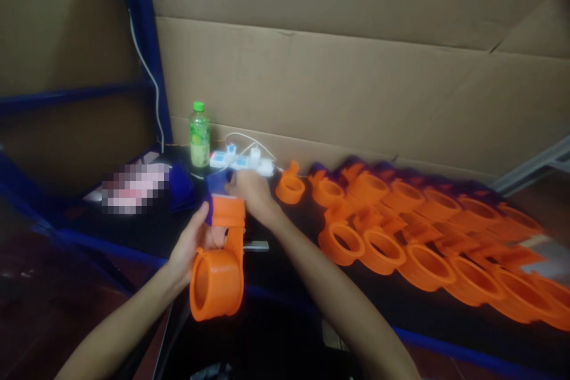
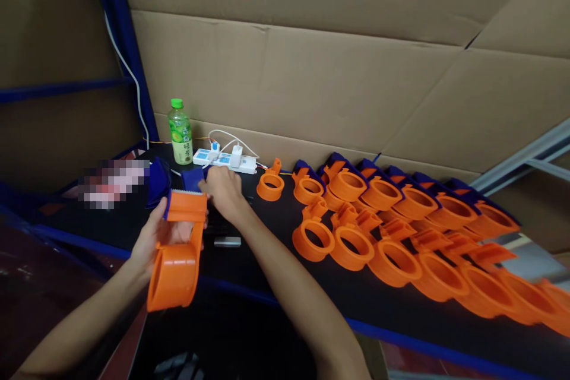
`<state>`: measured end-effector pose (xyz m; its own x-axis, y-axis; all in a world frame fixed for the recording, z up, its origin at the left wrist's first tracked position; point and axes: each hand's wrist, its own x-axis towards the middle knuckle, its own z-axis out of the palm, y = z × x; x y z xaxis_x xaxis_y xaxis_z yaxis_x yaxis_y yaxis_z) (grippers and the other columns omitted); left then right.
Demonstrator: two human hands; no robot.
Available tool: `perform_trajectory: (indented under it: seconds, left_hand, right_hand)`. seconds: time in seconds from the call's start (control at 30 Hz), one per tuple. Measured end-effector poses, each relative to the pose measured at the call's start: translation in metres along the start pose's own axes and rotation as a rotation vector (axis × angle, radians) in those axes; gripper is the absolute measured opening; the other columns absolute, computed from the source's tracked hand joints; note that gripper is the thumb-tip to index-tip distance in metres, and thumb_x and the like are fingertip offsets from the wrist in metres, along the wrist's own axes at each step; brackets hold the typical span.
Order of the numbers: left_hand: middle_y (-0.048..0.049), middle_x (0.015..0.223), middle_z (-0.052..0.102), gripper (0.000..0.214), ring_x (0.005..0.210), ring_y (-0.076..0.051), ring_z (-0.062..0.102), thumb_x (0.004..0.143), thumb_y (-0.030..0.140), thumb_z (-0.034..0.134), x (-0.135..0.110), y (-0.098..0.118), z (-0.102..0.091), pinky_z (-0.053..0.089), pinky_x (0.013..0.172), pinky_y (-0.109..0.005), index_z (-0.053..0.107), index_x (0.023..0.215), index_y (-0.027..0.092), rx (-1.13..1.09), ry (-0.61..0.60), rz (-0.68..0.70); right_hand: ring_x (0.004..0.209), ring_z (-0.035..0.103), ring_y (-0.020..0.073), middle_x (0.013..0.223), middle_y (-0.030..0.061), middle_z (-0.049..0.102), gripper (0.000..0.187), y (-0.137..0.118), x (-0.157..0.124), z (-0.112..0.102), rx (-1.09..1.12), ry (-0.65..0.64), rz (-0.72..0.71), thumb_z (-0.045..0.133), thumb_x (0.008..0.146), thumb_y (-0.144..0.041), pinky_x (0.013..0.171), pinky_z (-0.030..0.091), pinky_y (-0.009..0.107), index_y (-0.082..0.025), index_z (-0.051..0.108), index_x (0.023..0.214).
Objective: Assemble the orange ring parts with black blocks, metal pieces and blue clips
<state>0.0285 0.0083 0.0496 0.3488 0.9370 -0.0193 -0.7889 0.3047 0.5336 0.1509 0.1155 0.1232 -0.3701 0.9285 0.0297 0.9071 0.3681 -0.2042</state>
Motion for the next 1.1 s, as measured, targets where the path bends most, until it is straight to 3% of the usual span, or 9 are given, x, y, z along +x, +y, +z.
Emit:
perform_trajectory:
  seconds: [0.17,0.27,0.33,0.47,0.57,0.63,0.73,0.9,1.1]
  left_hand:
    - [-0.0113,0.100,0.078,0.047,0.082,-0.025,0.076,0.090,0.048,0.064,0.002,-0.001,-0.001,0.061,0.076,-0.033,0.066,0.122,0.014,-0.029,0.015,0.142]
    - [-0.0128,0.100,0.078,0.052,0.081,-0.026,0.076,0.087,0.047,0.069,0.004,-0.002,0.003,0.061,0.070,-0.031,0.064,0.125,0.013,0.019,0.024,0.205]
    - [-0.0130,0.095,0.078,0.052,0.079,-0.026,0.076,0.086,0.047,0.071,0.004,-0.005,0.007,0.061,0.067,-0.031,0.064,0.124,0.012,0.054,0.027,0.207]
    - [-0.0056,0.084,0.078,0.035,0.075,-0.021,0.076,0.084,0.037,0.075,0.001,-0.017,0.013,0.061,0.069,-0.028,0.068,0.113,0.017,0.077,0.068,0.256]
    - [0.0000,0.085,0.078,0.024,0.073,-0.015,0.074,0.080,0.024,0.081,-0.002,-0.025,0.014,0.060,0.072,-0.021,0.072,0.101,0.021,0.060,0.116,0.286]
    - [0.0002,0.088,0.078,0.022,0.075,-0.014,0.074,0.079,0.021,0.081,-0.005,-0.028,0.015,0.059,0.073,-0.019,0.072,0.098,0.020,0.068,0.115,0.256]
    - [-0.0001,0.090,0.078,0.017,0.076,-0.013,0.073,0.082,0.022,0.078,-0.007,-0.028,0.014,0.058,0.073,-0.018,0.072,0.098,0.020,0.088,0.085,0.228]
    - [-0.0063,0.105,0.074,0.034,0.084,-0.020,0.072,0.087,0.031,0.072,-0.004,-0.028,0.011,0.060,0.076,-0.032,0.064,0.119,0.021,0.180,0.056,0.287]
    - [-0.0058,0.118,0.062,0.043,0.082,-0.016,0.066,0.080,0.029,0.078,-0.003,-0.031,0.002,0.057,0.072,-0.028,0.060,0.120,0.025,0.314,0.088,0.405]
  right_hand:
    - [0.084,0.070,0.0169,0.091,0.0076,0.074,0.025,0.014,-0.039,-0.019,0.142,0.321,-0.025,0.051,0.096,-0.031,0.075,0.050,0.024,-0.015,0.070,0.094]
    - [0.069,0.068,0.0128,0.080,0.0019,0.072,0.014,0.020,-0.080,-0.017,0.307,0.572,-0.189,0.060,0.092,-0.026,0.067,0.052,0.022,-0.016,0.068,0.099]
    - [0.067,0.067,0.0120,0.082,0.0009,0.072,0.022,0.024,-0.106,-0.012,0.310,0.641,-0.325,0.062,0.092,-0.024,0.066,0.053,0.022,-0.018,0.068,0.112]
    - [0.093,0.069,0.0172,0.103,0.0061,0.071,0.034,0.033,-0.138,-0.006,0.242,0.668,-0.494,0.062,0.093,-0.020,0.080,0.058,0.029,-0.023,0.065,0.126]
    - [0.132,0.053,0.0255,0.134,0.0112,0.060,0.020,0.036,-0.142,-0.005,0.249,0.603,-0.644,0.066,0.091,-0.022,0.103,0.054,0.042,-0.020,0.066,0.111]
    - [0.143,0.041,0.0274,0.146,0.0112,0.051,0.013,0.036,-0.140,-0.005,0.261,0.502,-0.714,0.068,0.090,-0.025,0.111,0.048,0.047,-0.018,0.061,0.099]
    - [0.135,0.051,0.0234,0.143,0.0098,0.055,0.020,0.037,-0.140,-0.004,0.345,0.445,-0.692,0.071,0.089,-0.027,0.108,0.050,0.044,-0.020,0.057,0.101]
    - [0.112,0.063,0.0221,0.119,0.0066,0.066,0.047,0.038,-0.148,-0.004,0.415,0.503,-0.451,0.078,0.083,-0.034,0.096,0.055,0.038,-0.024,0.056,0.123]
    - [0.107,0.062,0.0199,0.116,0.0038,0.064,0.036,0.033,-0.158,-0.004,0.421,0.424,-0.305,0.071,0.089,-0.039,0.096,0.053,0.037,-0.025,0.060,0.120]
